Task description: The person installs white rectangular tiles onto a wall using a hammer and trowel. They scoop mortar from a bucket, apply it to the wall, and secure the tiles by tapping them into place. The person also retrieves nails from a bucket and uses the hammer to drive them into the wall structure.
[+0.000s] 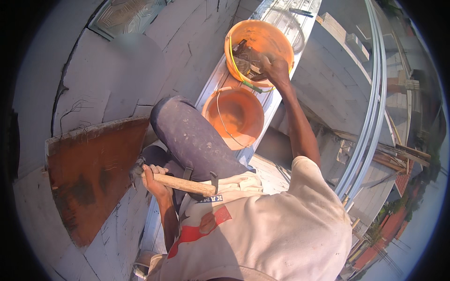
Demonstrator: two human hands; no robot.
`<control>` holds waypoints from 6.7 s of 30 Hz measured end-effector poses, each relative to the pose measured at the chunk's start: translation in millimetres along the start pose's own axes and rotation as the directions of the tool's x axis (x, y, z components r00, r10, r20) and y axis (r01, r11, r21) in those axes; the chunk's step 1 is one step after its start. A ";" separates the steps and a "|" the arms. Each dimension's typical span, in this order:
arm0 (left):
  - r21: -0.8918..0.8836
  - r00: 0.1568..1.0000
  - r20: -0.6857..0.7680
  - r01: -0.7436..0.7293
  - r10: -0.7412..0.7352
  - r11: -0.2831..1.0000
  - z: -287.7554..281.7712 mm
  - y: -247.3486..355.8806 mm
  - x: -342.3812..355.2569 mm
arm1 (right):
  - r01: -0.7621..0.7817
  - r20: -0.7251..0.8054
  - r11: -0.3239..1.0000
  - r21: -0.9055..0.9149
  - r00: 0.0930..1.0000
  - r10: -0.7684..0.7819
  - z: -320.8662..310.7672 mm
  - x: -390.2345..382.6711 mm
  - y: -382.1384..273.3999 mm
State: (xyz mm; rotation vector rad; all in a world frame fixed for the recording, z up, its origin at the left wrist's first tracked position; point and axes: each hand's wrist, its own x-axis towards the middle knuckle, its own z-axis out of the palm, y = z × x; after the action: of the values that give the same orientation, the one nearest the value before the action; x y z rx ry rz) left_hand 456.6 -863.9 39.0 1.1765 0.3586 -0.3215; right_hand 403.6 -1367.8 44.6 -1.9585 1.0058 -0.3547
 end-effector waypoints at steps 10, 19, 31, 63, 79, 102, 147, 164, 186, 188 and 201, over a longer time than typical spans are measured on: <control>0.117 0.985 -0.160 0.081 -0.062 0.990 -10.7 -8.6 0.9 | 0.276 0.306 0.659 -0.700 0.949 -0.073 49.4 152.8 137.6; 0.138 0.919 -0.379 0.170 -0.107 0.976 -10.4 -3.9 -12.5 | 0.028 0.150 0.823 -0.567 0.986 0.070 66.3 141.8 82.8; 0.058 0.889 -0.418 0.230 -0.186 0.971 -8.9 -12.3 -9.7 | -0.065 0.044 0.828 -0.557 0.993 0.107 75.5 147.4 78.0; -0.038 0.922 -0.331 0.199 -0.201 0.979 -40.4 -26.3 -4.1 | 0.392 0.335 0.416 -0.821 0.919 -0.206 129.2 212.3 237.8; -0.085 0.895 -0.419 0.129 -0.153 0.988 -28.7 -24.9 -12.4 | -0.331 0.108 0.782 0.527 0.940 0.325 50.9 150.6 124.7; -0.102 0.908 -0.375 0.160 -0.187 0.982 -44.9 -28.1 -13.8 | -0.119 -0.115 0.953 -0.279 0.989 0.090 152.4 202.4 193.4; 0.488 0.946 0.092 -0.316 0.312 0.813 -42.5 82.7 -74.4 | 0.410 0.731 0.658 0.632 -0.036 -0.681 185.1 -303.3 -185.5; 0.731 0.716 0.249 -0.581 0.652 0.359 -107.4 168.2 -121.2 | 0.589 0.552 0.495 0.638 0.098 -0.828 201.3 -324.7 -266.2; 0.518 -0.056 -0.408 -0.836 0.911 0.181 -108.1 351.6 -41.9 | 0.187 0.641 0.687 0.702 0.253 -0.724 190.6 -332.2 -295.0; 0.540 -0.111 -0.388 -0.832 0.915 0.128 -111.4 351.1 -34.2 | 0.154 0.657 0.697 0.700 0.246 -0.713 189.6 -331.9 -294.0; 0.903 -0.424 0.065 -0.360 0.903 -0.234 -112.0 366.0 -38.0 | 0.434 0.260 0.196 0.879 -0.092 -0.961 217.2 -329.7 -373.2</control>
State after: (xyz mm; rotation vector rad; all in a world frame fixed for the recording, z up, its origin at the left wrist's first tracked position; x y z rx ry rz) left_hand 566.6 -628.5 322.7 1.8747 -0.0483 1.9491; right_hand 513.4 -883.9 266.0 -1.5261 -1.0380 -0.1841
